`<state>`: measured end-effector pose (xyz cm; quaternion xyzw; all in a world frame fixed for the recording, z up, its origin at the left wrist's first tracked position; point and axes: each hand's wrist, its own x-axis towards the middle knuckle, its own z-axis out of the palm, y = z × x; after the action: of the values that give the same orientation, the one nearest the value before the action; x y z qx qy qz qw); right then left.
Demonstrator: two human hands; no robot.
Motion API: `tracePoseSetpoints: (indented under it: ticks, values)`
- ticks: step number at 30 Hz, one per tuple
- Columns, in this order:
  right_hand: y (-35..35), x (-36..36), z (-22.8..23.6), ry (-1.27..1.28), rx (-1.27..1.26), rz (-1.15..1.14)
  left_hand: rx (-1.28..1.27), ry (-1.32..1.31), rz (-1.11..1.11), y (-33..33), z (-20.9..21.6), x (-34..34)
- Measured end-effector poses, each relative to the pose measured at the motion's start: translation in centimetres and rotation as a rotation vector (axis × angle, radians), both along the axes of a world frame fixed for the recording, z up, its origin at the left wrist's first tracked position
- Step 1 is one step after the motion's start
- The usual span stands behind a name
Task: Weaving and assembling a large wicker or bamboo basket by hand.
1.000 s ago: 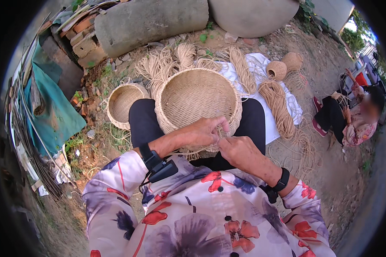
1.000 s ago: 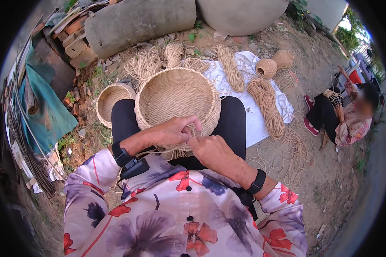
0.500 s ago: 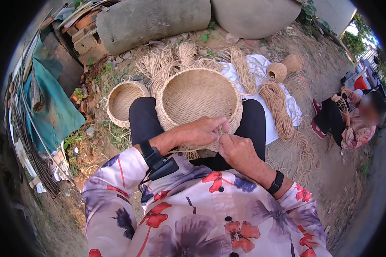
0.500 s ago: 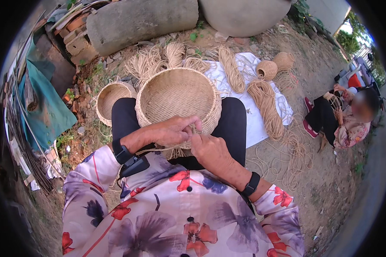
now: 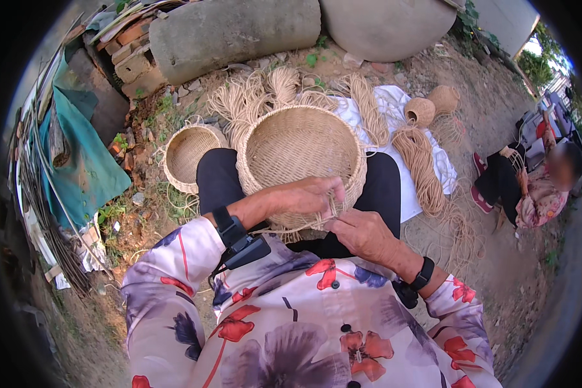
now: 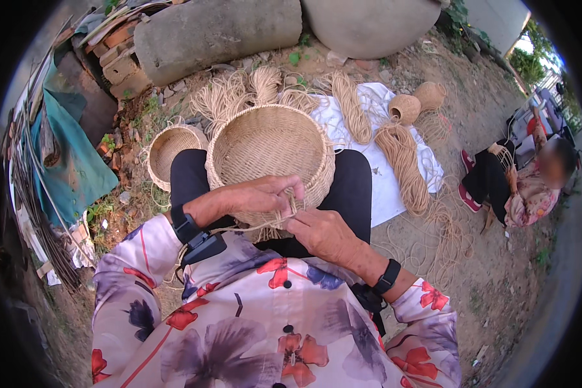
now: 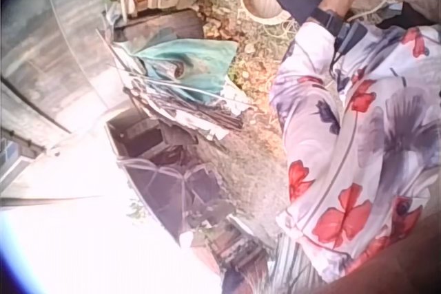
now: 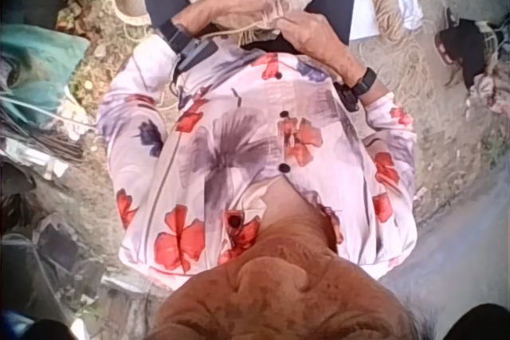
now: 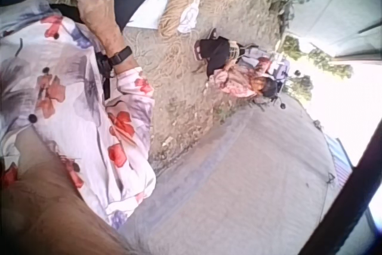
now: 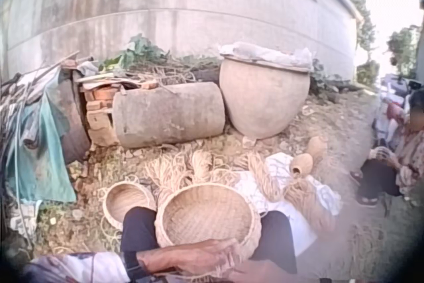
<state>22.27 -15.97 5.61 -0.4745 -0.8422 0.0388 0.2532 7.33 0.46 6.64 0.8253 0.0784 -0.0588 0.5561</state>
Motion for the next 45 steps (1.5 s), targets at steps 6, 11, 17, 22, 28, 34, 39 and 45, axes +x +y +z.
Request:
tracePoseSetpoints:
  ticks: [6,11,17,22,28,34,39,45]
  values:
    - [-0.6,-1.4,-0.3,-0.08,-0.013,-0.14,0.008,-0.014,0.008,-0.2,-0.8,0.1]
    - [-0.5,-1.7,-1.3,0.015,-0.225,-0.236,0.005,0.044,0.048,-1.2,-0.7,0.0]
    - [0.3,-0.9,0.7,0.287,-0.537,-0.245,0.076,0.048,0.088,-1.8,-0.5,-0.6]
    - [-0.6,-0.4,0.1,0.587,-0.57,-0.309,0.036,0.029,0.098,-1.6,0.1,-0.4]
    - [-0.6,-0.3,-0.6,0.24,-0.075,-0.139,0.045,0.029,0.092,-1.7,0.6,-0.3]
    - [-0.4,-0.1,-0.6,-0.02,0.02,-0.025,0.016,0.052,0.116,-1.8,0.5,-0.3]
    - [-0.1,-0.7,-0.6,-0.015,-0.037,-0.021,0.089,0.069,0.125,-2.3,-0.4,0.0]
    - [-0.4,-0.9,-0.7,0.057,-0.058,-0.054,0.186,-0.003,0.161,-2.9,-0.5,-0.2]
